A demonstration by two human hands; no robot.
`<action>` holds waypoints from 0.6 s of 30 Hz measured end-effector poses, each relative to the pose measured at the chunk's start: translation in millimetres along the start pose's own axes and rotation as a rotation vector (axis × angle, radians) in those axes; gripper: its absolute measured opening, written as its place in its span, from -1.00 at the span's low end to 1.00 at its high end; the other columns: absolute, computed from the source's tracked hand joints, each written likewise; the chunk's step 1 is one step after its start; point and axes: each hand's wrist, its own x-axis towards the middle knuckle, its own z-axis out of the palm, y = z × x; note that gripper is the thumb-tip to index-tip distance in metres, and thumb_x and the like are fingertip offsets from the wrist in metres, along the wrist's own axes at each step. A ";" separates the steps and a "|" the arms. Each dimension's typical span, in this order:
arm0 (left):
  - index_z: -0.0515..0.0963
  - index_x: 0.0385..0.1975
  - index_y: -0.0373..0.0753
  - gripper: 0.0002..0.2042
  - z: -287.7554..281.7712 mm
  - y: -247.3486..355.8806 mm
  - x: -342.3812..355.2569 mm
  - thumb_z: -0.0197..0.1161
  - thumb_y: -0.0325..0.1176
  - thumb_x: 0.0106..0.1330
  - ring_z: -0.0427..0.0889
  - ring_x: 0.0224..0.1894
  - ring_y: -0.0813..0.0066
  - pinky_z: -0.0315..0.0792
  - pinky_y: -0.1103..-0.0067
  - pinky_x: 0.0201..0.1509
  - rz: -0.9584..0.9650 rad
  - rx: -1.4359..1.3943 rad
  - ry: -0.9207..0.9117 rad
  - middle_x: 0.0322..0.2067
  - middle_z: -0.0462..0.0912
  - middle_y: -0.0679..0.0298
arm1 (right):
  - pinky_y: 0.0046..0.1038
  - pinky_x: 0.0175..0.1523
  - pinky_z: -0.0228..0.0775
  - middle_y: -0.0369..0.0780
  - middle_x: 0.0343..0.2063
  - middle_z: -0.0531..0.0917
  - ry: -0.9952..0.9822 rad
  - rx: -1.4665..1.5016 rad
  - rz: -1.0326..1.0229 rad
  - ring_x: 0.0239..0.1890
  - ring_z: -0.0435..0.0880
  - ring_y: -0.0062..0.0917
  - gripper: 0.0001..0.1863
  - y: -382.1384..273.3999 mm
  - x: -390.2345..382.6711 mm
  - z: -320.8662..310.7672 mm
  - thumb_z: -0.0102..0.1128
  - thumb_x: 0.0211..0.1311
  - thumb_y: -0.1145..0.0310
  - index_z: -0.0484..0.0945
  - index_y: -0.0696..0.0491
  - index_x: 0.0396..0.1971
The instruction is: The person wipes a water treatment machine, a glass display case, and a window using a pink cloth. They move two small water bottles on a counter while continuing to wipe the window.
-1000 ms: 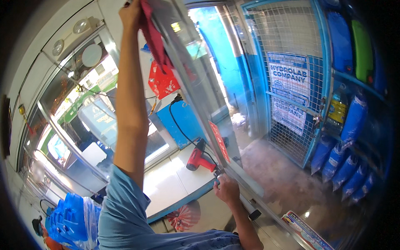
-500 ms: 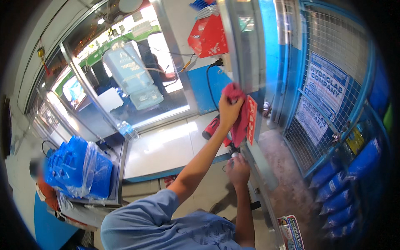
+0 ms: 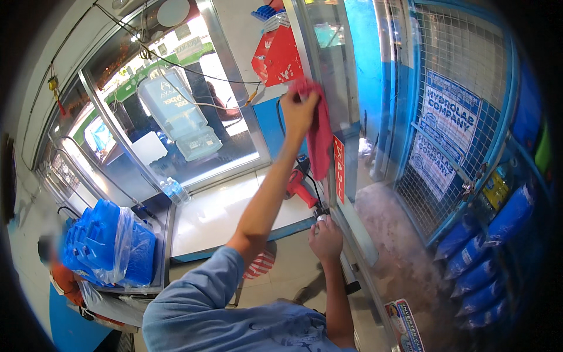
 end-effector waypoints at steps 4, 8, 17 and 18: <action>0.60 -0.39 -0.37 -0.82 17.4 39.4 96.0 0.31 -0.36 0.13 0.45 -0.42 0.67 0.36 0.61 -0.34 0.176 0.026 0.041 -0.53 0.54 0.40 | -0.19 -0.08 0.49 0.02 -0.21 0.64 0.000 -0.039 0.015 -0.21 0.64 -0.11 -0.82 -3.4 2.9 -2.0 0.22 0.07 0.31 0.58 0.13 -0.43; 0.64 -0.35 -0.46 -0.62 41.3 70.8 158.5 0.34 -0.15 0.18 0.63 -0.47 0.36 0.48 0.44 -0.37 0.302 -0.019 0.168 -0.50 0.67 0.08 | -0.21 -0.08 0.51 0.02 -0.17 0.64 -0.052 -0.053 0.029 -0.19 0.65 -0.10 -0.82 -4.5 5.0 -1.9 0.21 0.11 0.33 0.59 0.14 -0.40; 0.52 -0.48 -0.45 -0.58 -3.8 83.9 115.7 0.26 -0.09 0.23 0.55 -0.37 0.15 0.37 0.29 -0.20 0.275 0.074 0.131 -0.45 0.57 -0.12 | -0.26 0.08 0.46 0.03 -0.06 0.59 -0.034 0.073 0.006 0.00 0.58 -0.12 -0.80 3.5 -1.1 0.7 0.15 0.17 0.42 0.57 0.13 -0.22; 0.52 -0.47 -0.43 -0.58 -18.9 81.9 90.5 0.26 -0.07 0.22 0.55 -0.38 0.14 0.37 0.30 -0.21 0.261 0.092 0.068 -0.46 0.58 -0.11 | -0.27 0.11 0.44 0.03 -0.04 0.58 -0.007 0.130 0.022 0.03 0.57 -0.12 -0.78 4.2 -2.3 0.6 0.14 0.17 0.44 0.57 0.13 -0.18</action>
